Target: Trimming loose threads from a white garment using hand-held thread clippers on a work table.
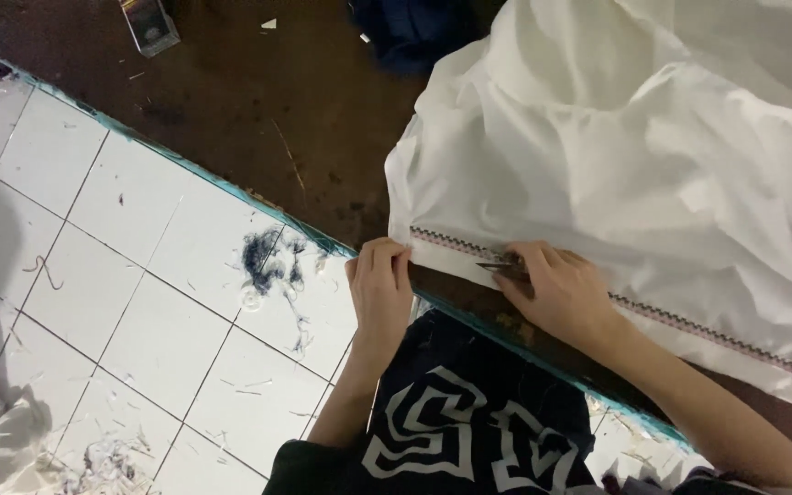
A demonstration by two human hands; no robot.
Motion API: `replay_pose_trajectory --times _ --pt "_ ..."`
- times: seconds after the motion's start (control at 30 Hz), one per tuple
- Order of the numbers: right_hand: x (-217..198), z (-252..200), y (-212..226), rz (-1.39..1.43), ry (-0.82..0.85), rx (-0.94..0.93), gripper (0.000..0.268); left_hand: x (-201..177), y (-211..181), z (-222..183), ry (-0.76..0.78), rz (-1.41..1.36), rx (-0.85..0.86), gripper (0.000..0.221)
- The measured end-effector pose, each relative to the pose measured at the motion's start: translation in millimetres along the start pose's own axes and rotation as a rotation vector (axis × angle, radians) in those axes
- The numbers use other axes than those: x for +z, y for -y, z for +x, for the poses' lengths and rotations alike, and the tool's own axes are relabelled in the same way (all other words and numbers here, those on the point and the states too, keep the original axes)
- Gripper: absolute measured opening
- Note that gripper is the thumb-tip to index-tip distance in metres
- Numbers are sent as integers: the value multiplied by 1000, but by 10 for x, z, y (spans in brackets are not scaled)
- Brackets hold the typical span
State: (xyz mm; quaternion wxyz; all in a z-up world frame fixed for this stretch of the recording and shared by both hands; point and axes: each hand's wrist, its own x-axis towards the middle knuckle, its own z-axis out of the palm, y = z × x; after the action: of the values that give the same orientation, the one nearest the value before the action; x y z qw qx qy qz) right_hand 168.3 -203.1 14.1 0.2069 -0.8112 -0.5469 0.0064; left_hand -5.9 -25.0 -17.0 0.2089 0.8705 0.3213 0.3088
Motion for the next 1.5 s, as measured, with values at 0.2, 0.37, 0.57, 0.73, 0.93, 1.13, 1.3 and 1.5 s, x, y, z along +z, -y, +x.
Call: replay_pose_trajectory --times 0.2,0.37,0.57,0.73,0.93,1.13,1.3,1.5 --pt "-109 269 216 3 157 -42 40 -54 63 -18 33 -162 -110 8" --pt "45 599 444 -4 525 -45 49 -70 99 -35 65 -195 -154 9" --pt "251 737 496 -14 495 -125 42 -137 36 -6 98 -266 -182 11" --pt "137 787 565 -19 469 -157 38 -108 145 -132 161 -257 -227 7" --pt "-126 777 532 147 560 89 57 -789 132 -118 597 -58 -329 8" --pt "13 698 479 137 488 17 61 -848 127 -44 410 -478 -527 12" --pt "105 577 604 98 460 -121 50 -856 167 -65 344 -557 -527 15" --pt "532 498 685 62 486 -281 33 -919 86 -2 358 -686 -463 19"
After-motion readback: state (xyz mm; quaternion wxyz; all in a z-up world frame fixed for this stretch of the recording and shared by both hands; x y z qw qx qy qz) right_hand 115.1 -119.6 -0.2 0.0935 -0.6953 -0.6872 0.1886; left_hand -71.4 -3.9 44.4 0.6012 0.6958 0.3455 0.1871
